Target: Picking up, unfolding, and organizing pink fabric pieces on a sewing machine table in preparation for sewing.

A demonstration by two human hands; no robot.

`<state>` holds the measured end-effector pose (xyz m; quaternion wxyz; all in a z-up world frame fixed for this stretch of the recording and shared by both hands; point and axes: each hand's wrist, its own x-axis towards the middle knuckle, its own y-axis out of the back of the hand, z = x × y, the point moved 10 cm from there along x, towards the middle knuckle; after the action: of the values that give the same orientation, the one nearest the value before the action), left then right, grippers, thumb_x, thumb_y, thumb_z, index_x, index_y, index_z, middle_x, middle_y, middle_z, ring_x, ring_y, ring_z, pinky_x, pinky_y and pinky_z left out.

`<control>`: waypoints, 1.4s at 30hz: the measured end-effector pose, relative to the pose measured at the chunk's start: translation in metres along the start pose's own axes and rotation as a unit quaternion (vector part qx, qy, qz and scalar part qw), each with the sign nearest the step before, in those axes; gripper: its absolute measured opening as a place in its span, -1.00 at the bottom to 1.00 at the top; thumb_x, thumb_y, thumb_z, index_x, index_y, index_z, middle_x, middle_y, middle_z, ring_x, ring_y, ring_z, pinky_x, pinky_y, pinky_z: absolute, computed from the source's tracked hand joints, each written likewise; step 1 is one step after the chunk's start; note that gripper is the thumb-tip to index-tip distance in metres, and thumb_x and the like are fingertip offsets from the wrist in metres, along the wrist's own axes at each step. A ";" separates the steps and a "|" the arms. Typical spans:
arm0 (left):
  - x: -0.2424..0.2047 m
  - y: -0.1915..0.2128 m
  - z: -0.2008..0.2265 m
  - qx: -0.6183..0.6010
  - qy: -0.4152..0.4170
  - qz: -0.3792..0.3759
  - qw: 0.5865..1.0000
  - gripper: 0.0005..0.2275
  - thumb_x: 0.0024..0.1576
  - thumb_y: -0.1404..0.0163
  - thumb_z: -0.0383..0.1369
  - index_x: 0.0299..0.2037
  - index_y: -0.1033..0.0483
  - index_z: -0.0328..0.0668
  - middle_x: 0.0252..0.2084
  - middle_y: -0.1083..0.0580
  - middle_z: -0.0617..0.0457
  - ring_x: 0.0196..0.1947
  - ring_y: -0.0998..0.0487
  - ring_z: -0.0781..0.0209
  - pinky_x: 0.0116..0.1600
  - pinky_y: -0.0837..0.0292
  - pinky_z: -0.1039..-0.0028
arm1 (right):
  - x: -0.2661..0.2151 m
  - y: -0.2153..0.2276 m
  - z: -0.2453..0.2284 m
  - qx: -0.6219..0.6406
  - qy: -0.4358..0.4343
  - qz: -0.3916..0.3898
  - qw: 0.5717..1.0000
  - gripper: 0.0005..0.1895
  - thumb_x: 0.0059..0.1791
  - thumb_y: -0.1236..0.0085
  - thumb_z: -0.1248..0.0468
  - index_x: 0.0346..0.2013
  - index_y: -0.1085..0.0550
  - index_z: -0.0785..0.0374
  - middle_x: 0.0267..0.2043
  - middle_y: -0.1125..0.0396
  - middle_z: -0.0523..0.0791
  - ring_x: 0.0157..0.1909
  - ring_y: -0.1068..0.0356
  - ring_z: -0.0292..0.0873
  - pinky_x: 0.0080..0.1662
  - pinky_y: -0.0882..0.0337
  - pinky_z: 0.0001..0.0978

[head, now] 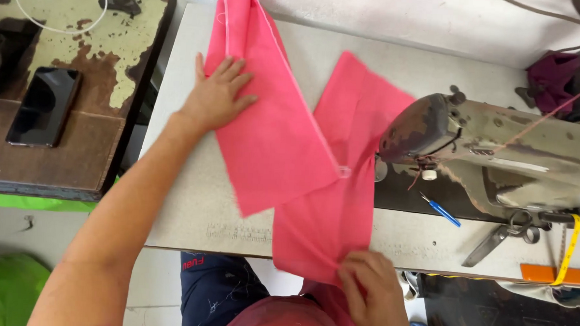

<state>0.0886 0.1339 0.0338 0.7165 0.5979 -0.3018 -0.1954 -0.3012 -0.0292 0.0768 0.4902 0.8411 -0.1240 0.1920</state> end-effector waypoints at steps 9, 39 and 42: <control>-0.071 0.069 0.107 -0.167 -0.123 0.204 0.957 -0.55 0.20 -0.19 -0.15 0.12 -0.50 -0.42 0.12 -0.50 -0.29 0.15 -0.44 -0.32 0.27 -0.23 -0.07 | -0.027 0.048 -0.036 0.342 -0.090 -0.104 0.930 -0.85 -0.03 -0.26 0.26 -0.45 -0.59 0.26 -0.33 -0.54 -0.05 -0.39 -0.53 -0.24 -0.24 -0.44 -0.59; -0.179 0.242 -0.033 -0.505 0.103 0.573 0.637 -0.86 0.29 0.04 -0.20 -0.28 -0.34 0.07 -0.39 -0.21 0.29 -0.33 -0.20 0.38 -0.13 -0.19 0.48 | 0.136 -0.129 -0.035 -0.037 0.143 -0.207 0.967 -0.41 0.12 0.18 -0.12 0.37 -0.33 0.05 0.53 -0.01 0.04 0.53 0.10 0.28 0.41 0.20 0.26; -0.138 0.212 -0.004 -0.477 0.043 0.510 0.714 -0.88 0.39 0.18 -0.24 -0.13 -0.26 -0.04 -0.26 -0.18 0.22 -0.22 -0.19 0.34 -0.06 -0.19 0.50 | 0.101 -0.089 -0.007 -0.056 0.093 -0.189 0.976 -0.46 0.06 0.05 -0.10 0.28 -0.43 -0.01 0.52 -0.06 -0.05 0.53 0.05 0.17 0.43 0.20 0.24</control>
<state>-0.0279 0.2694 0.2121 0.9096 -0.0600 -0.3967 0.1082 -0.1764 0.0183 0.0554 0.5733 0.7990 0.0734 0.1662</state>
